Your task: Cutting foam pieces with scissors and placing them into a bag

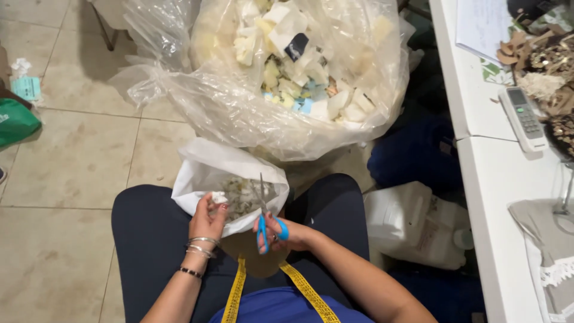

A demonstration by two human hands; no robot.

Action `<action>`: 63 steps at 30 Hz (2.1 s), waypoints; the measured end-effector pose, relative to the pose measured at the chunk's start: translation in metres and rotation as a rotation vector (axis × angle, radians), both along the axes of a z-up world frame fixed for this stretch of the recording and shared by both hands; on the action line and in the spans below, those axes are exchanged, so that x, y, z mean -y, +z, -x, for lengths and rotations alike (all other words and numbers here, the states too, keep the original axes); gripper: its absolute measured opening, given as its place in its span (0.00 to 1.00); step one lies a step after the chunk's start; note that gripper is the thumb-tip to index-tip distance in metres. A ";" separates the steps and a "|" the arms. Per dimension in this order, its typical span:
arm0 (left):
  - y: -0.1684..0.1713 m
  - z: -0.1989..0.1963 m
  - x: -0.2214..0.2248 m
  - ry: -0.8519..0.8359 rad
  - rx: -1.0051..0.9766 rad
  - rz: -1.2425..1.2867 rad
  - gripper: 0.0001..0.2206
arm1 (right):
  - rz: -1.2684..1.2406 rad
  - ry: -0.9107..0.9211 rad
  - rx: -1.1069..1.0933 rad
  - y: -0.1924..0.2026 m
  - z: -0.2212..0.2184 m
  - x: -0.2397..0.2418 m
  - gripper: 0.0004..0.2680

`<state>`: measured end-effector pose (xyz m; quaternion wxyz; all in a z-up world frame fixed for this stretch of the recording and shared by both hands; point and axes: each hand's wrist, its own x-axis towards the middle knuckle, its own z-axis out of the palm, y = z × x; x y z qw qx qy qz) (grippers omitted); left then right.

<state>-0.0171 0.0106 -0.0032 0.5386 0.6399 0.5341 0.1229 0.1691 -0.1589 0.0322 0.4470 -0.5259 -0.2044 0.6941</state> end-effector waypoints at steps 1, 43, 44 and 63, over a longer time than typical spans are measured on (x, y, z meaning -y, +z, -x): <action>0.016 -0.003 0.002 -0.036 0.095 0.041 0.30 | 0.023 0.119 -0.034 0.007 -0.001 -0.001 0.28; 0.062 -0.021 0.011 0.030 0.835 0.842 0.23 | -0.278 0.246 1.134 0.309 -0.125 -0.044 0.16; 0.053 -0.021 0.013 0.005 0.830 0.811 0.19 | -0.145 0.132 1.417 0.326 -0.139 -0.050 0.15; 0.043 -0.019 0.019 -0.025 0.761 0.734 0.16 | 1.130 0.578 1.064 0.257 -0.270 -0.152 0.21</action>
